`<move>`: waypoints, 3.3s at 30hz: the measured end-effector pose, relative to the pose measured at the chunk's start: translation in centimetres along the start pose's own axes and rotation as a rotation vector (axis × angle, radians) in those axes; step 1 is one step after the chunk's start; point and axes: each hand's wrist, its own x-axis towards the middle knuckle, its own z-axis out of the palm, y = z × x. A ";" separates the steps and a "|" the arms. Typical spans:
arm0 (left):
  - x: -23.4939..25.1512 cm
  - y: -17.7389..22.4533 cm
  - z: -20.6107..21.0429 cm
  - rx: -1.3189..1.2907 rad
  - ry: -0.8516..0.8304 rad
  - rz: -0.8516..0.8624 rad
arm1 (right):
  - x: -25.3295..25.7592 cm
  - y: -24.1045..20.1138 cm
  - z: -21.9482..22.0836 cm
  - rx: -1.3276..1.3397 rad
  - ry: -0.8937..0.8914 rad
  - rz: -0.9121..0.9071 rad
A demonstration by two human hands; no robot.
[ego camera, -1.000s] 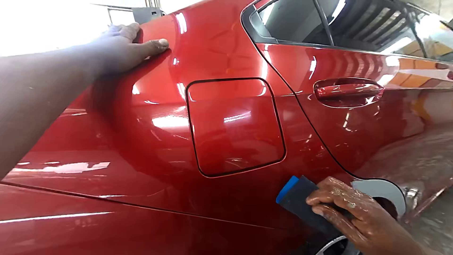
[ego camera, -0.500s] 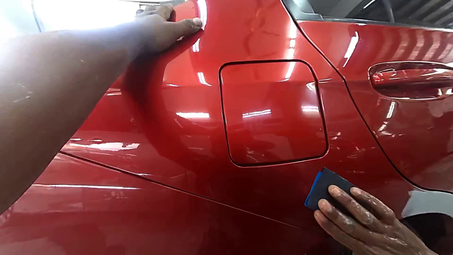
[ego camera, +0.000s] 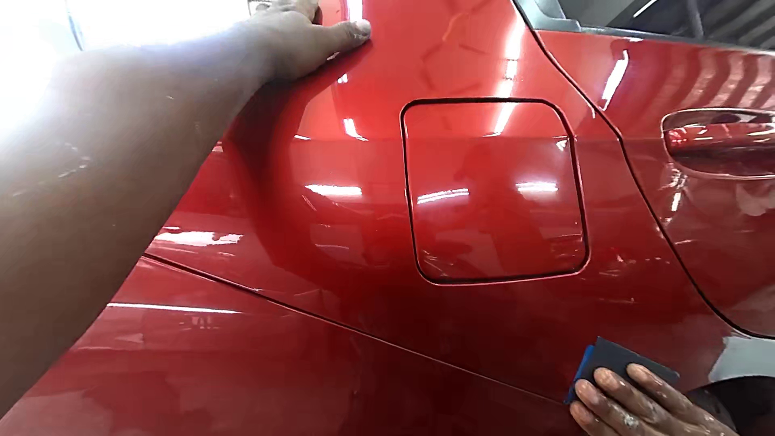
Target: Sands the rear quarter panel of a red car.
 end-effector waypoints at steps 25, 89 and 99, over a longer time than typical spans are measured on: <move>4.6 -3.6 2.4 -0.186 -0.037 0.287 | 7.5 -1.8 0.5 0.006 0.154 0.032; -0.3 0.0 -0.4 0.063 -0.024 -0.061 | 18.5 -6.9 -0.8 -0.003 0.192 0.351; -0.1 0.1 -0.4 0.062 -0.011 -0.061 | 12.3 -5.5 -3.6 0.138 0.381 0.684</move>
